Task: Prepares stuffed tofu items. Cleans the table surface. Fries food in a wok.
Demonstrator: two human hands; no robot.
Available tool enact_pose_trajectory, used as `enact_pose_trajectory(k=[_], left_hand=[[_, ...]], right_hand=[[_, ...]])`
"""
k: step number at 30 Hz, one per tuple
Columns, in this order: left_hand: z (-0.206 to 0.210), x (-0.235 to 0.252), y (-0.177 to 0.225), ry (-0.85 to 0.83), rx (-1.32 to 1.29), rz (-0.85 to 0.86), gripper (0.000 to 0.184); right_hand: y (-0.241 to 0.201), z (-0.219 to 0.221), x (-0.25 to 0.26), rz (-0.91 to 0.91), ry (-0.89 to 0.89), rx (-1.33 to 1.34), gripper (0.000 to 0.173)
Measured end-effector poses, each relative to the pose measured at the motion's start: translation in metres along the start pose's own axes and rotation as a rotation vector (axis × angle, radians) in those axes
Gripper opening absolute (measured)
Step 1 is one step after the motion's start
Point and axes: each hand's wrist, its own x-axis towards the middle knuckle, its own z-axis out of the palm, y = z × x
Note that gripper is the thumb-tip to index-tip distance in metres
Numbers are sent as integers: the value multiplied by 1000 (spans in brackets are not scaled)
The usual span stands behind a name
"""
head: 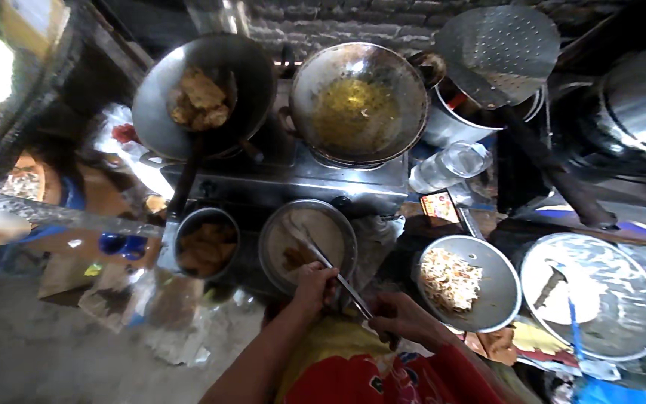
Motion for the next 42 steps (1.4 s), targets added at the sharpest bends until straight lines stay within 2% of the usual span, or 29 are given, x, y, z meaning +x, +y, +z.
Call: enact_pose_trajectory(k=[5,10,12,14,16,19,23,26,29,34,39,42], left_hand=[[9,-8,-3,-27,-20,13,9],[9,-7,0,-14,-14,9,10],[9,-6,0,-2,-11,12,10],[12,-6,1,-8,22,24,12],[14,-6,-3,-35,108,45,15],[16,-8,-8,-40,141,84,19],[10,-14,-11,-5,-6,102,19],[2,-8,-18,40,-8,74,19],[1,-2,-20,15,-34,46,22],[2,-1,-13,-7,-111,36,7],[0,-2,-5,54,-34,-38,6],[2,-1,-4,88,-36,-56,6]], right_hand=[[1,-13,-9,-8,-113,-227,23],[2,-14,-18,-24,-59,-297,20],[9,-8,-9,-88,-49,-317,28],[12,2,6,-173,54,-316,40],[11,13,26,-273,185,-267,38],[5,17,47,-337,222,-135,28],[3,18,46,-253,177,56,22],[1,22,43,-188,167,164,22],[-1,23,43,-160,179,245,17],[-1,24,44,-149,196,259,15],[-1,34,48,-117,209,250,19],[2,38,51,-161,220,242,21]])
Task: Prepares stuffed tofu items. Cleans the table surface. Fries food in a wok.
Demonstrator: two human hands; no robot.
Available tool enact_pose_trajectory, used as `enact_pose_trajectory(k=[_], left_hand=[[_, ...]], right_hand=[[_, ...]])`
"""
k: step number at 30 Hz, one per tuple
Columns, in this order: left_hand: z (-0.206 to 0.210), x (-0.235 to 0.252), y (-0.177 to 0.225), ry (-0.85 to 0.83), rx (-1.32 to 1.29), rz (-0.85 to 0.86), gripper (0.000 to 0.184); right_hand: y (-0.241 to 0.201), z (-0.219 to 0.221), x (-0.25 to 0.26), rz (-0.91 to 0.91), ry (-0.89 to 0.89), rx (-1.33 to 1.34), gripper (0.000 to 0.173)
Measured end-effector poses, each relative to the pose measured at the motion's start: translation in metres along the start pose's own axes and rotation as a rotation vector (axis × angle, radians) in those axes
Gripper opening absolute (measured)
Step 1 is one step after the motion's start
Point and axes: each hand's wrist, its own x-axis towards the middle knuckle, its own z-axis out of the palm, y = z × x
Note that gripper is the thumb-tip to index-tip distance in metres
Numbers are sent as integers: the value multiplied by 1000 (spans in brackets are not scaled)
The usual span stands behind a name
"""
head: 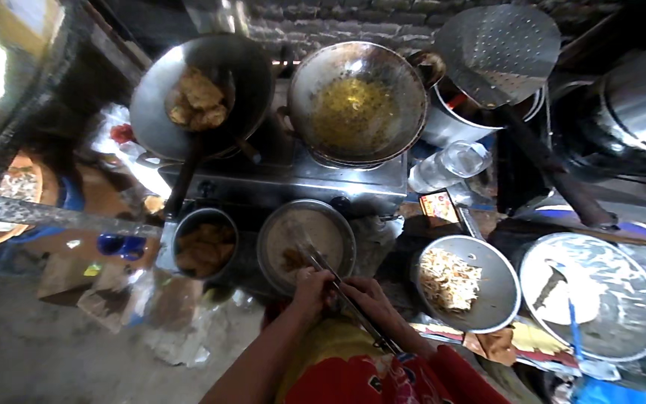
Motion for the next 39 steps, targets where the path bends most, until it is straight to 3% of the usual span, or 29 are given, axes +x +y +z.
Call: enact_pose_trajectory(k=[5,11,14,15,17,20,23,28,31,37,39], left_hand=[[-1,-5,6,19,-44,33,6],[-6,-2,4,-36,-67,49,8],[-9,-1,1,-52,-101,78,15],[-10,-1,1,-63,-102,84,16],[-12,-1,1,-115,-47,90,18],[-20,-4,6,-212,212,89,25],[-39,-12,13,-248,415,138,26],[-84,-20,25,-106,472,216,23],[-110,-23,29,4,455,243,23],[-138,-25,22,153,380,232,20],[-139,-24,17,156,376,218,20]], right_hand=[[11,-11,9,49,50,-116,27],[-2,-19,1,83,-65,-82,28],[-8,-27,-10,61,-187,-255,78],[-10,-29,-12,19,-206,-378,84],[-9,-31,-12,-54,-225,-629,74],[-24,-33,-9,23,-182,-904,50],[-38,-53,-8,-48,-158,-940,48],[-65,-90,-21,-161,-135,-1113,43],[-78,-98,-32,-153,-118,-1200,38],[-83,-100,-55,-315,-116,-1247,38],[-85,-94,-52,-223,-157,-1287,37]])
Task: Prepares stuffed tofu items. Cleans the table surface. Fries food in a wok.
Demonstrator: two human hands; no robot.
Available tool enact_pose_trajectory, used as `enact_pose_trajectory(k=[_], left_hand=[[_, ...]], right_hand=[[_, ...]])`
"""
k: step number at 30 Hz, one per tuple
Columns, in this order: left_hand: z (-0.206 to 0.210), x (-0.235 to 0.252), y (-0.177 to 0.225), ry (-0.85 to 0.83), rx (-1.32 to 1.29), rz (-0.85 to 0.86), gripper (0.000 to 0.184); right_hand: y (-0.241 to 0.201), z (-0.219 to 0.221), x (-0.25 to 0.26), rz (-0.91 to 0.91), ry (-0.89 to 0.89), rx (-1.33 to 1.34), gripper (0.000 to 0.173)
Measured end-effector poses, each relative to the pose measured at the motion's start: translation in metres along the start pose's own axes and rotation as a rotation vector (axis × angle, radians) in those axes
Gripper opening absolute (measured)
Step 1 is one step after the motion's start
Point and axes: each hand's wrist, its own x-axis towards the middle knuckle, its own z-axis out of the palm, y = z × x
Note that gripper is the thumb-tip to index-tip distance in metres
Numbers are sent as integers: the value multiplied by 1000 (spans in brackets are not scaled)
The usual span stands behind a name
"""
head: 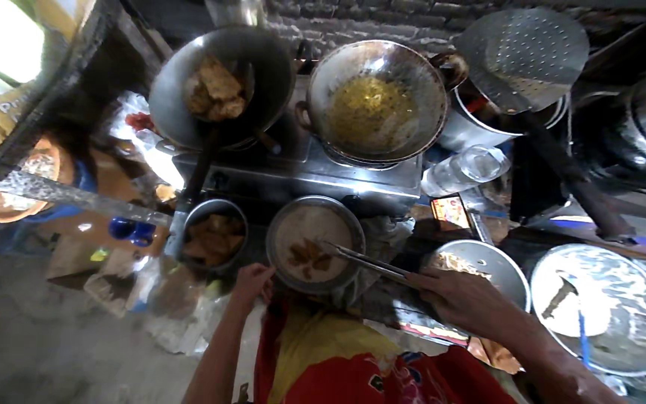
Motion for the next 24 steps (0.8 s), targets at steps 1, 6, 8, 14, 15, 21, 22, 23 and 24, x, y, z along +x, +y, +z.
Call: enact_pose_trajectory(k=[1,6,8,14,15,21,22,23,24], left_hand=[[1,0,-2,-7,2,-6,20],[11,-2,-11,-64,54,-8,23],[12,-2,-13,-77,59,-8,23],[10,-2,-12,-59,86,-16,24],[10,-1,-12,-63,82,-9,24],[9,0,-10,-81,81,9,22],[9,0,-10,-84,85,11,22],[9,0,-10,-85,83,12,22],[9,0,-11,-83,80,10,22]], right_hand=[[-3,-1,5,46,-67,-16,37],[-8,0,22,119,-93,-33,39],[-6,-3,13,62,-23,-13,37],[-5,-7,5,28,-62,-45,37],[-6,-7,7,40,-81,-73,37],[0,-18,12,128,-89,-68,39],[0,-21,11,148,-91,-63,40],[1,-24,11,169,-90,-55,40],[2,-26,9,184,-76,-50,39]])
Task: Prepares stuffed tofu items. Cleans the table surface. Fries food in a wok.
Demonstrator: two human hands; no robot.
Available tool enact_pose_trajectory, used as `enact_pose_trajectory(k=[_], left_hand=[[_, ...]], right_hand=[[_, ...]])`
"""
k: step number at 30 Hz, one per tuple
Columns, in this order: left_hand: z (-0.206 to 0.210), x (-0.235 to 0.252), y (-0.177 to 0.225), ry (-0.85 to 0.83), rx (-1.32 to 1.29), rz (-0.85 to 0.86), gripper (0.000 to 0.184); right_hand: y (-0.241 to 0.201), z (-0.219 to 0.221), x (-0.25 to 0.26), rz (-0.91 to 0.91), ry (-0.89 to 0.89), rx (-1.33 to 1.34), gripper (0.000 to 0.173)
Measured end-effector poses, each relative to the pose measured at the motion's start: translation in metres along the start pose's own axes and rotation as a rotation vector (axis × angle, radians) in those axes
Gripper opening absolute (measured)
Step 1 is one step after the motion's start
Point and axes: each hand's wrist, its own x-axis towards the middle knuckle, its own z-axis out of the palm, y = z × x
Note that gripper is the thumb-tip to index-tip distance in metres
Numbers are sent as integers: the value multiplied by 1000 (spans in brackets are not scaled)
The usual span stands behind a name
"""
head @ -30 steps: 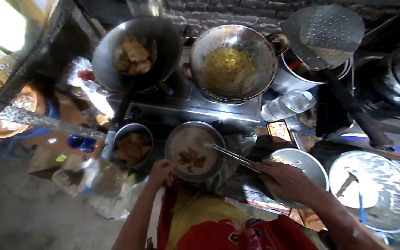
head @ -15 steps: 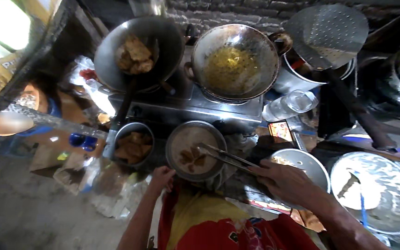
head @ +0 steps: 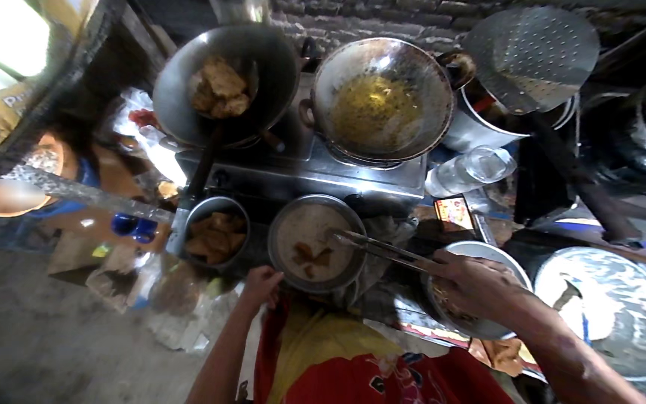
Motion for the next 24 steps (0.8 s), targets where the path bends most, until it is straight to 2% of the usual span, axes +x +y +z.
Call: enact_pose_trajectory(k=[4,7,11,15,20,24], left_hand=[[0,-1,-1,6,4,-32,23],[1,-1,-2,-1,12,-38,23],[0,1,-5,-3,-1,-8,23],[0,2,-6,-6,-3,-7,23],[2,3,-6,-5,-4,-18,22],[4,2,-3,-17,18,-33,23]], right_hand=[[4,4,-6,-58,105,15,36],[2,7,-6,-99,65,23,36],[4,9,0,-54,-4,0,37],[11,3,-7,-88,65,21,31],[4,-1,-9,-111,106,4,32],[-9,-12,-4,-51,-9,-29,32]])
